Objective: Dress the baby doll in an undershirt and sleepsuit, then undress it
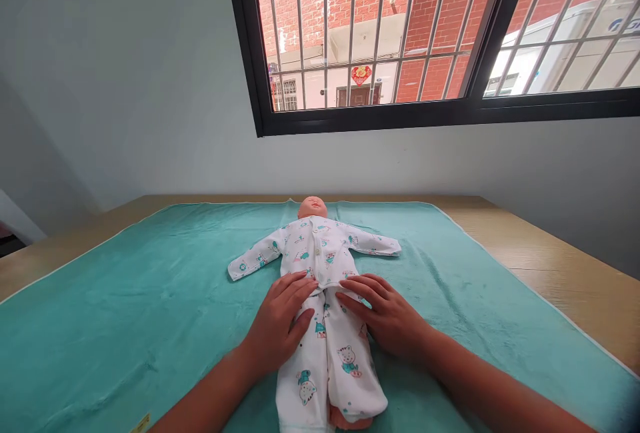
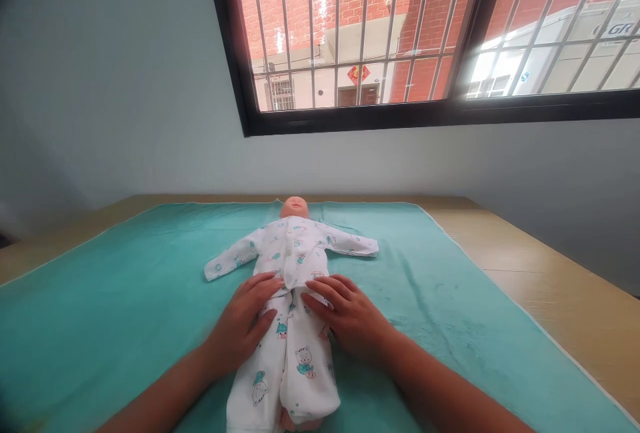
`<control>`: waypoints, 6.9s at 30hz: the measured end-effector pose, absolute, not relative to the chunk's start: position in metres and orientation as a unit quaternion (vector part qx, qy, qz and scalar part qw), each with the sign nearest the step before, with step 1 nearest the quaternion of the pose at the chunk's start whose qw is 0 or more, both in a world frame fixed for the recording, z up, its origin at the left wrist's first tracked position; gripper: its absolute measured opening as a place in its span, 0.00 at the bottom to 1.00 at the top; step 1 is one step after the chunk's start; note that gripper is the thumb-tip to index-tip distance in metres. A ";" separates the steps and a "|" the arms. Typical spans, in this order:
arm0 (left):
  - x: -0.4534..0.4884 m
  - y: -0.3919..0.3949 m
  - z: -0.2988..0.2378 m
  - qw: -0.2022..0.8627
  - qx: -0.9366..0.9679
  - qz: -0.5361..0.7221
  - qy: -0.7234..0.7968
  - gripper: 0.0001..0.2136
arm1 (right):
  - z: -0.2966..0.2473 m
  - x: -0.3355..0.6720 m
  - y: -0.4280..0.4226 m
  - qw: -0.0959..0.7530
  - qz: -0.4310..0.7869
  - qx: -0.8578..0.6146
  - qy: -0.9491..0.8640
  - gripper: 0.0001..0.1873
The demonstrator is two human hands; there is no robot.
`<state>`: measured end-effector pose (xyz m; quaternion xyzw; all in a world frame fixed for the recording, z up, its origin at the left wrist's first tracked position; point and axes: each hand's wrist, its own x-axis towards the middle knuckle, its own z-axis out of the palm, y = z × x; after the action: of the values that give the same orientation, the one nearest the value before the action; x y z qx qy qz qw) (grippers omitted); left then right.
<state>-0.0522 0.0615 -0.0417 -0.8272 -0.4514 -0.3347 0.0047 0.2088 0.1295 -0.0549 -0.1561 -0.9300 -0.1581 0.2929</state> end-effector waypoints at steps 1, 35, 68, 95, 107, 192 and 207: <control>-0.049 0.062 -0.041 -0.005 -0.822 -0.340 -0.457 0.20 | -0.054 0.208 0.129 0.292 -0.159 -0.155 -0.930 0.26; -0.031 0.058 -0.045 -0.133 -0.767 -0.347 -0.523 0.22 | -0.049 0.206 0.128 0.360 -0.171 -0.162 -0.903 0.17; -0.036 0.056 -0.045 -0.060 -0.784 -0.348 -0.511 0.21 | -0.063 0.218 0.139 0.278 -0.117 -0.269 -0.915 0.14; -0.048 0.061 -0.051 -0.034 -0.759 -0.451 -0.468 0.14 | -0.051 0.217 0.136 0.363 -0.106 -0.222 -0.899 0.15; -0.052 0.062 -0.051 -0.057 -0.754 -0.442 -0.483 0.11 | -0.048 0.217 0.137 0.300 -0.122 -0.167 -0.931 0.27; -0.028 0.061 -0.043 -0.037 -0.794 -0.398 -0.458 0.12 | -0.059 0.214 0.137 0.356 -0.054 -0.197 -0.912 0.14; -0.138 0.112 -0.069 0.085 -0.640 -0.389 -0.657 0.17 | -0.068 0.262 0.178 0.362 -0.005 -0.393 -0.845 0.10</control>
<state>-0.1379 0.1118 -0.0692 -0.6396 -0.6574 -0.3891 0.0852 0.2619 0.1782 -0.0675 -0.3929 -0.8452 -0.0051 0.3622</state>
